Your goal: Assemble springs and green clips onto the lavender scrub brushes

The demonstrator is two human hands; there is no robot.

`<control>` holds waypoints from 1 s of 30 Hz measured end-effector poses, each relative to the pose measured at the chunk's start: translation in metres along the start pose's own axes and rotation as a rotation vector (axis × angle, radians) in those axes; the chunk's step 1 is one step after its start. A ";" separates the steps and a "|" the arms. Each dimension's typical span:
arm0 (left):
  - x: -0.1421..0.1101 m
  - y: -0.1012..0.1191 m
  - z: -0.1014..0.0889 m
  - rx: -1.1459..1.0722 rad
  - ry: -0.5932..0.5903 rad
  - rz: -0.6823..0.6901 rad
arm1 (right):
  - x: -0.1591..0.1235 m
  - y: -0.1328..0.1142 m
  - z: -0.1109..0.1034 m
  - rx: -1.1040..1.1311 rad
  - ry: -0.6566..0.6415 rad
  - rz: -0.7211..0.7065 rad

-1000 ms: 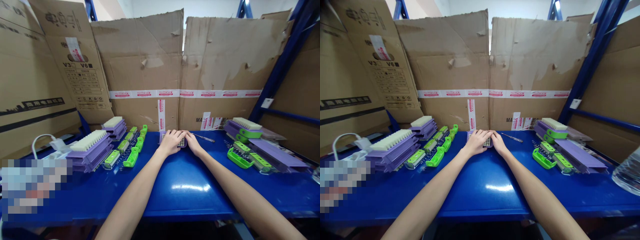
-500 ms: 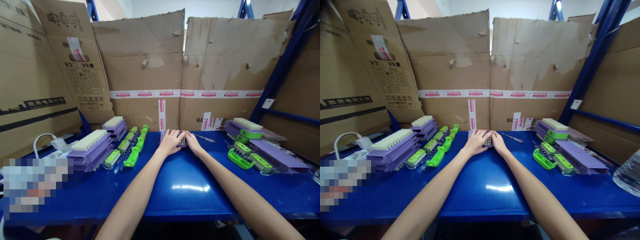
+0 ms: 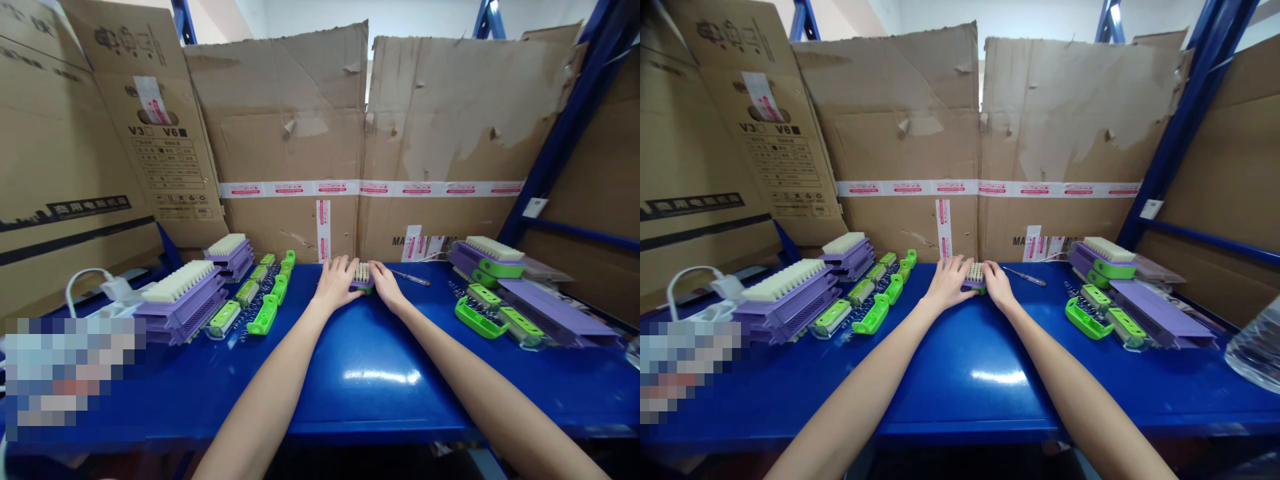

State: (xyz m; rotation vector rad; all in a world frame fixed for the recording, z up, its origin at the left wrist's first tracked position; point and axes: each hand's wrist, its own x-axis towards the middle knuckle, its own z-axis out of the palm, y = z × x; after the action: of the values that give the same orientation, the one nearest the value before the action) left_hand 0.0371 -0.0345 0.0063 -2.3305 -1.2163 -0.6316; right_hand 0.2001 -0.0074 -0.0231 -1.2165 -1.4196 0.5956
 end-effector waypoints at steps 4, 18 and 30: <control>-0.002 0.001 0.002 -0.016 -0.081 -0.060 | -0.001 0.000 0.001 -0.070 -0.022 -0.037; -0.002 0.005 0.001 -0.006 -0.117 -0.074 | -0.012 -0.010 -0.006 -0.572 -0.267 -0.256; -0.002 0.006 0.003 0.008 -0.125 -0.074 | -0.013 -0.012 -0.006 -0.626 -0.291 -0.256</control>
State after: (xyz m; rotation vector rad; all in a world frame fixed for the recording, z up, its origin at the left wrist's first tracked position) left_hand 0.0419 -0.0379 0.0019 -2.3580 -1.3632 -0.5116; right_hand 0.1997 -0.0250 -0.0160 -1.4276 -2.0679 0.1455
